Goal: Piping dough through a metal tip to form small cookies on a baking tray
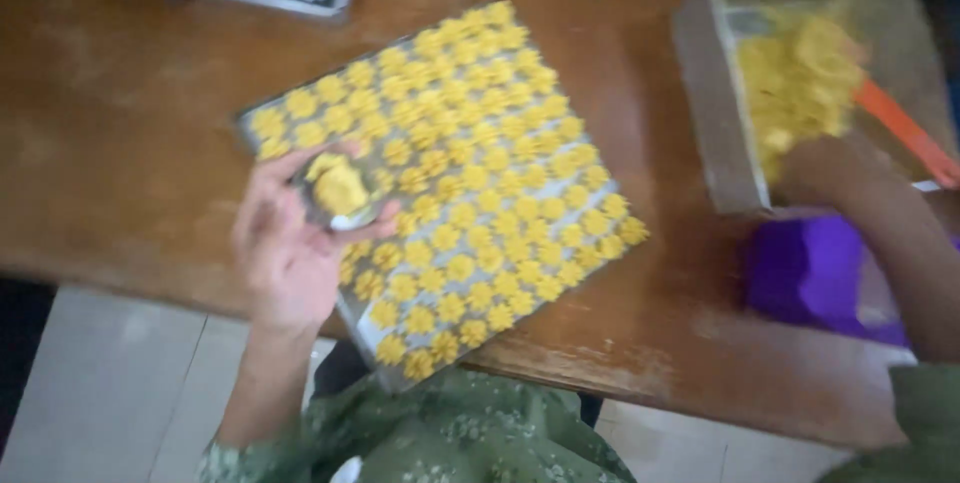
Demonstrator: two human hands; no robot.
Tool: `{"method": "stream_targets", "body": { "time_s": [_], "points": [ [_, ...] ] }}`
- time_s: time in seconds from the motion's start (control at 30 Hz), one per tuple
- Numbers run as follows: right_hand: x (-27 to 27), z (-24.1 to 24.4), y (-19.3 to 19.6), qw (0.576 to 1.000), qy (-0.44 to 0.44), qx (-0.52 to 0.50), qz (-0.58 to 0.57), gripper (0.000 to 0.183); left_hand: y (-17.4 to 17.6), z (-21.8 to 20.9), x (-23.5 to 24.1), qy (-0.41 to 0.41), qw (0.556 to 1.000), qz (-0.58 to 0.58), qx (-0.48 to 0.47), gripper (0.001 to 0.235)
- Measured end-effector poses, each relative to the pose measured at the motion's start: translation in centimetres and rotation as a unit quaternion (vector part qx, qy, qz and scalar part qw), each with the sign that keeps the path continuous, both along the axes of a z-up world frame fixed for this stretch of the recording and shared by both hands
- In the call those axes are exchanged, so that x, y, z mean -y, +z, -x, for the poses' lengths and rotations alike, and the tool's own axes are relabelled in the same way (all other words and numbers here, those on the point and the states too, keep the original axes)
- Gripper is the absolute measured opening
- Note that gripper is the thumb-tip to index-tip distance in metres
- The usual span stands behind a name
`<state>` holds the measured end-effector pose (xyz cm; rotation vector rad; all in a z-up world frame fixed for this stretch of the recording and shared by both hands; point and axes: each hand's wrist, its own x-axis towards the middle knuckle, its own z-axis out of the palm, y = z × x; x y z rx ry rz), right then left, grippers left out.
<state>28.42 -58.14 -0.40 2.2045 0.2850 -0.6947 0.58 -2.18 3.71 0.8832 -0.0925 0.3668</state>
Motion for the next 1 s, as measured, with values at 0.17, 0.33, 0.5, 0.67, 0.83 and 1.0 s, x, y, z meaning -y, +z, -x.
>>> {"method": "stream_targets", "body": {
  "time_s": [0.17, 0.33, 0.5, 0.67, 0.83, 1.0],
  "points": [
    [1.6, -2.1, -1.4, 0.997, 0.028, -0.013, 0.064, 0.043, -0.1, 0.8, -1.1, 0.013, 1.0, 0.017, 0.003, 0.034],
    [6.3, -4.2, -3.4, 0.981, 0.169, 0.026, 0.095, 0.066, 0.3, 1.0, -1.6, 0.041, 0.999, 0.021, 0.008, 0.032],
    [2.0, -1.4, -0.7, 0.987, -0.012, 0.027, -0.157, 0.037, 0.3, 1.2, -1.9, 0.043, 0.999, 0.018, -0.002, 0.034],
    [10.8, -5.5, -4.3, 0.905, 0.131, 0.095, -0.394, 0.041, 0.2, 0.9, -1.6, 0.019, 0.998, 0.051, -0.009, 0.04],
    [4.4, -2.3, 5.4, 0.916, -0.059, 0.139, -0.372, 0.045, -0.3, -0.7, -0.1, -0.063, 0.995, 0.081, 0.0, 0.042],
    [-11.3, 9.1, 16.3, 0.651, -0.157, 0.132, -0.73, 0.051, -0.4, -1.9, 2.6, -0.112, 0.988, 0.086, -0.067, 0.041]
  ]
}}
